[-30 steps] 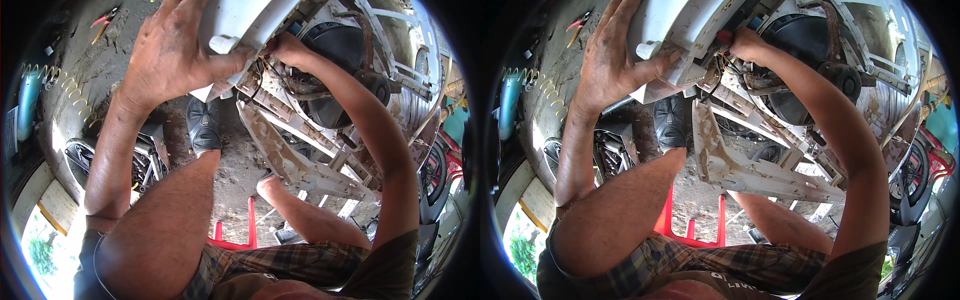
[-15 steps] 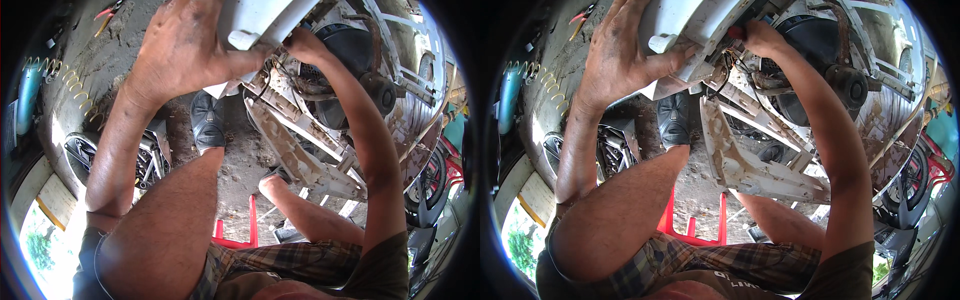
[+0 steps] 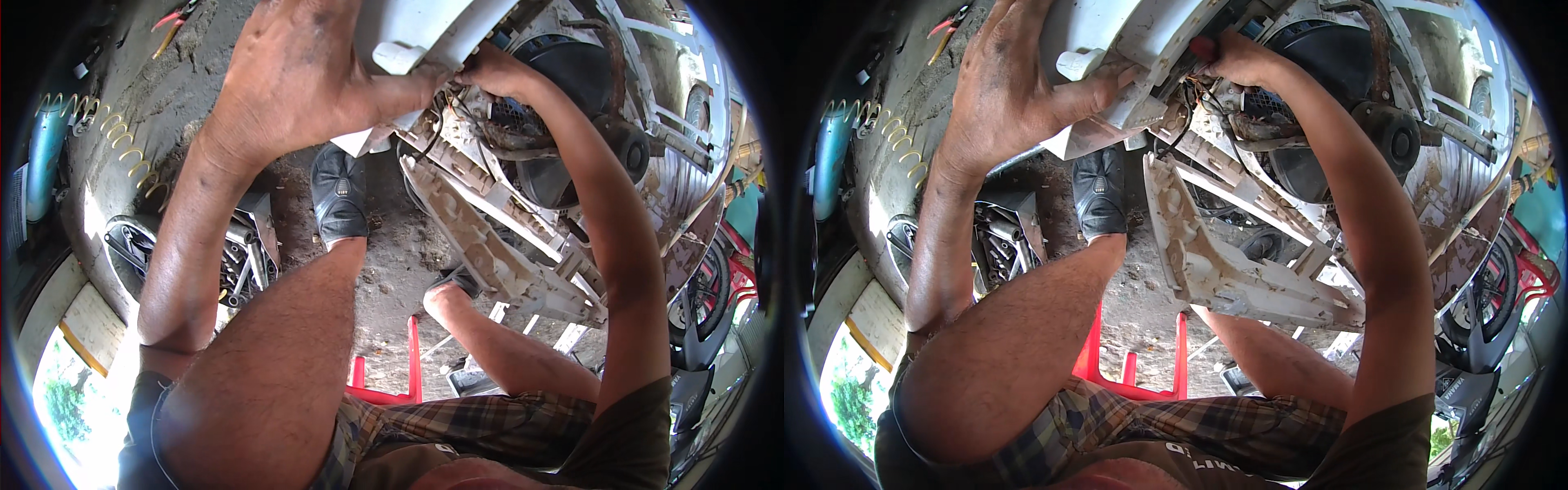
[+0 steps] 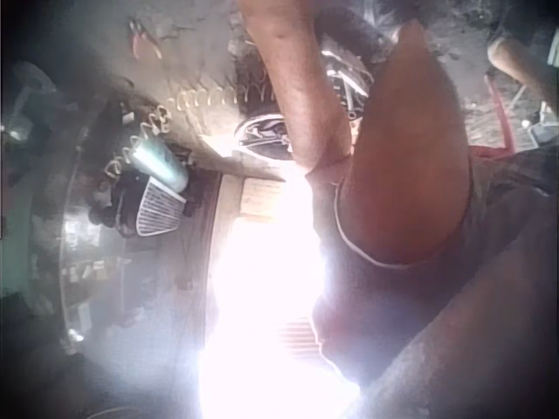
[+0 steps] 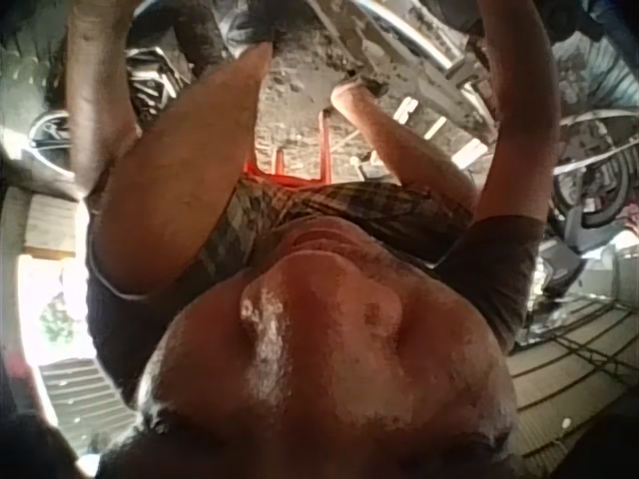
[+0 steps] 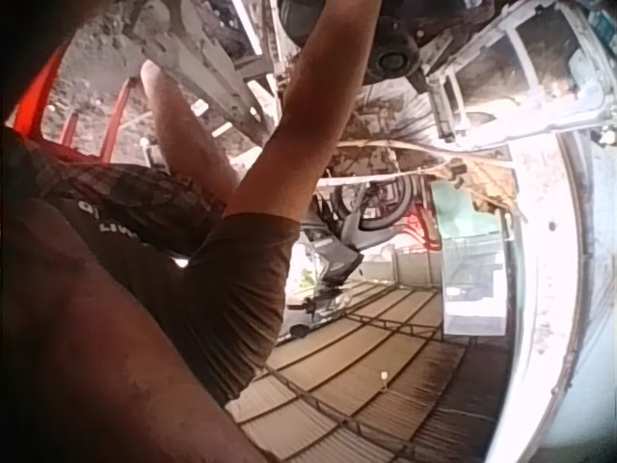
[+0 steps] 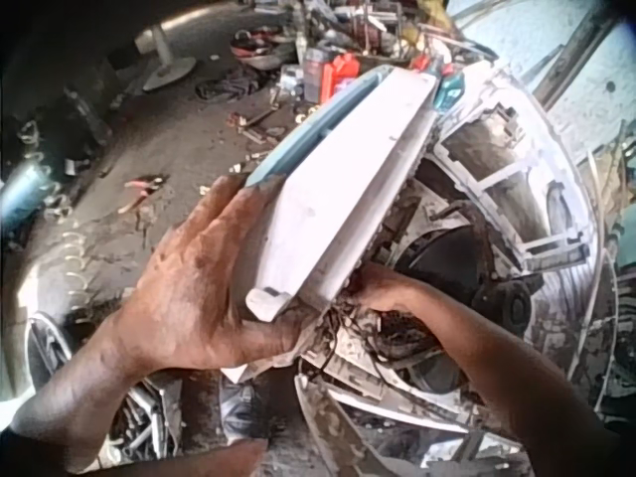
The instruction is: The person disassembles an air cooler by removing the outer plastic frames by hand, then loosening screws and disconnecting internal components using a screwdriver and by hand.
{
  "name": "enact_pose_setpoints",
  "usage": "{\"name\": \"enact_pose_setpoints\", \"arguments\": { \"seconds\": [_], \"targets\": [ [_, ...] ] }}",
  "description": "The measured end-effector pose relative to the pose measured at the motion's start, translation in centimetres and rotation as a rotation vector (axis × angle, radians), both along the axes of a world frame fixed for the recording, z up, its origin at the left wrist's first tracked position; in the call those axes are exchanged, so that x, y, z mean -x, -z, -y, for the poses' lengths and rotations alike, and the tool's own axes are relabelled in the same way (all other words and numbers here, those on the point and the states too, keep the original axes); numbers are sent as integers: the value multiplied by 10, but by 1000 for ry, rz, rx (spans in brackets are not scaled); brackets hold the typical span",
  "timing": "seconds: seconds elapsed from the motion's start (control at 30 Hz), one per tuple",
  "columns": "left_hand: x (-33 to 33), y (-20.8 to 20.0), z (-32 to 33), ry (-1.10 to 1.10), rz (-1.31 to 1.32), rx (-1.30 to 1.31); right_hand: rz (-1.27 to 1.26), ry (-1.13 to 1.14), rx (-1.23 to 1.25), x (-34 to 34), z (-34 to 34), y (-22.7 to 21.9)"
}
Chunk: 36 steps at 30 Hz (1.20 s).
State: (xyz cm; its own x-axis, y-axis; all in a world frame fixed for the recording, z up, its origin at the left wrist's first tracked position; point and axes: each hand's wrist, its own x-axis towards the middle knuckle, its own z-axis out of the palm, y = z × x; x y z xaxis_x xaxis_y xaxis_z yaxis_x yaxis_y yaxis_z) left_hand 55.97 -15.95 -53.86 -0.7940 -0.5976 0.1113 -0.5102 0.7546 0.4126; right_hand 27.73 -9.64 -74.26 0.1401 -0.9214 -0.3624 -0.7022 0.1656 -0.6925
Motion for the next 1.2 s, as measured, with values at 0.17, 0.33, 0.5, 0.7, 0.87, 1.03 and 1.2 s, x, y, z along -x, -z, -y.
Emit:
{"name": "enact_pose_setpoints", "arguments": {
  "seconds": [0.17, 0.33, 0.5, 0.7, 0.87, 1.03, 1.2],
  "targets": [
    [4, -5, -2, 10, 0, 9, -135, -4, -18, 6, 0, 23],
    [-3, -2, -3, 21, -63, 1, -353, -174, -168, -10, 3, 16],
    [3, -4, -4, -13, -12, 32, -385, -142, -139, -6, 0, 20],
    [0, -2, -2, 21, -55, 22, -421, -138, -63, -6, -1, 24],
    [2, -1, -2, -31, 31, 17, -400, -159, -9, -2, 1, 25],
    [4, 4, -5, -64, -3, 56, -348, -180, -92, 3, 5, 19],
    [0, 1, -2, -39, 11, 11, -243, -175, -9, 9, 2, 13]
  ]
}}
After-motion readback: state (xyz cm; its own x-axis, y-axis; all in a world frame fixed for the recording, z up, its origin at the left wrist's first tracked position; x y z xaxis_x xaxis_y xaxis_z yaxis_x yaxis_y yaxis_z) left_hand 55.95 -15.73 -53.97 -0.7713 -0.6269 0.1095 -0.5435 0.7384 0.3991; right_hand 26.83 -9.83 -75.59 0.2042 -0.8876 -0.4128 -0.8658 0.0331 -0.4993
